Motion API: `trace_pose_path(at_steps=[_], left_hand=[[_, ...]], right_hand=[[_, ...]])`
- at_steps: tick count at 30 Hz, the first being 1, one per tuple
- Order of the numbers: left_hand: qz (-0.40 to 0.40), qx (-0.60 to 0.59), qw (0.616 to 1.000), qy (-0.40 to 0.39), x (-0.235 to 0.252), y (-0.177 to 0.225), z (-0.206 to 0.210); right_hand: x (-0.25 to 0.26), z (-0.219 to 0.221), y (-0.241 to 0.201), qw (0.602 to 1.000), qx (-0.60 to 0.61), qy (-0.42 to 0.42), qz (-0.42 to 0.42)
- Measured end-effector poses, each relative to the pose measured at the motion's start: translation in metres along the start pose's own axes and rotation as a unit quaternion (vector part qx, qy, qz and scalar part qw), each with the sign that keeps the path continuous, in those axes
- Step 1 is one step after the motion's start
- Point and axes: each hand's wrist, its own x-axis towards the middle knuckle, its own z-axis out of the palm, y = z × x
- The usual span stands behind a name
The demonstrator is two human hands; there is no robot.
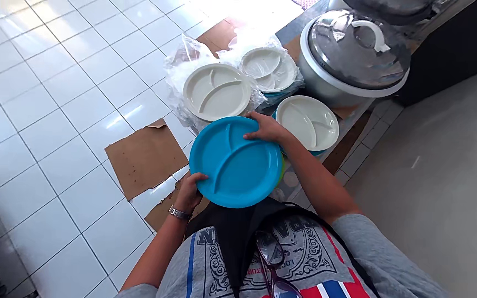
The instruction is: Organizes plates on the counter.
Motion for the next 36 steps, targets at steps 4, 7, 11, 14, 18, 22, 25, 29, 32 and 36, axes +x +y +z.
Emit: trace_pose_path(at_steps=[4, 7, 11, 14, 18, 22, 25, 29, 32, 36], left_hand=[[0.013, -0.024, 0.999, 0.029, -0.001, -0.006, -0.011], [0.032, -0.032, 0.998, 0.054, -0.003, -0.004, -0.023], [0.055, -0.036, 0.995, 0.081, -0.004, 0.005, -0.034], [0.066, -0.036, 0.992, 0.098, -0.006, 0.014, -0.037], [0.065, -0.045, 0.989, 0.125, -0.010, 0.021, -0.048], [0.062, -0.062, 0.984, 0.154, -0.017, 0.017, -0.065], [0.063, -0.084, 0.977, 0.183, -0.024, 0.012, -0.076], [0.071, -0.100, 0.972, 0.202, -0.028, 0.004, -0.094], [0.068, -0.106, 0.967, 0.222, -0.033, 0.001, -0.104], [0.068, -0.121, 0.957, 0.254, -0.045, -0.003, -0.115]], right_hand=[[-0.053, -0.029, 0.038, 0.971, 0.049, 0.210, 0.102], [-0.102, -0.054, 0.107, 0.891, -0.050, 0.327, 0.312], [-0.124, -0.064, 0.153, 0.862, -0.045, 0.240, 0.443], [-0.120, -0.063, 0.153, 0.861, -0.002, 0.255, 0.440], [-0.114, -0.058, 0.137, 0.804, 0.263, 0.420, 0.327], [-0.127, -0.064, 0.091, 0.790, 0.344, 0.471, 0.188], [-0.127, -0.077, 0.057, 0.845, 0.244, 0.463, 0.111], [-0.050, -0.084, 0.004, 0.918, 0.111, 0.376, 0.055], [0.044, -0.074, -0.030, 0.954, -0.006, 0.299, -0.017], [0.146, -0.059, -0.046, 0.983, -0.044, 0.178, 0.003]])
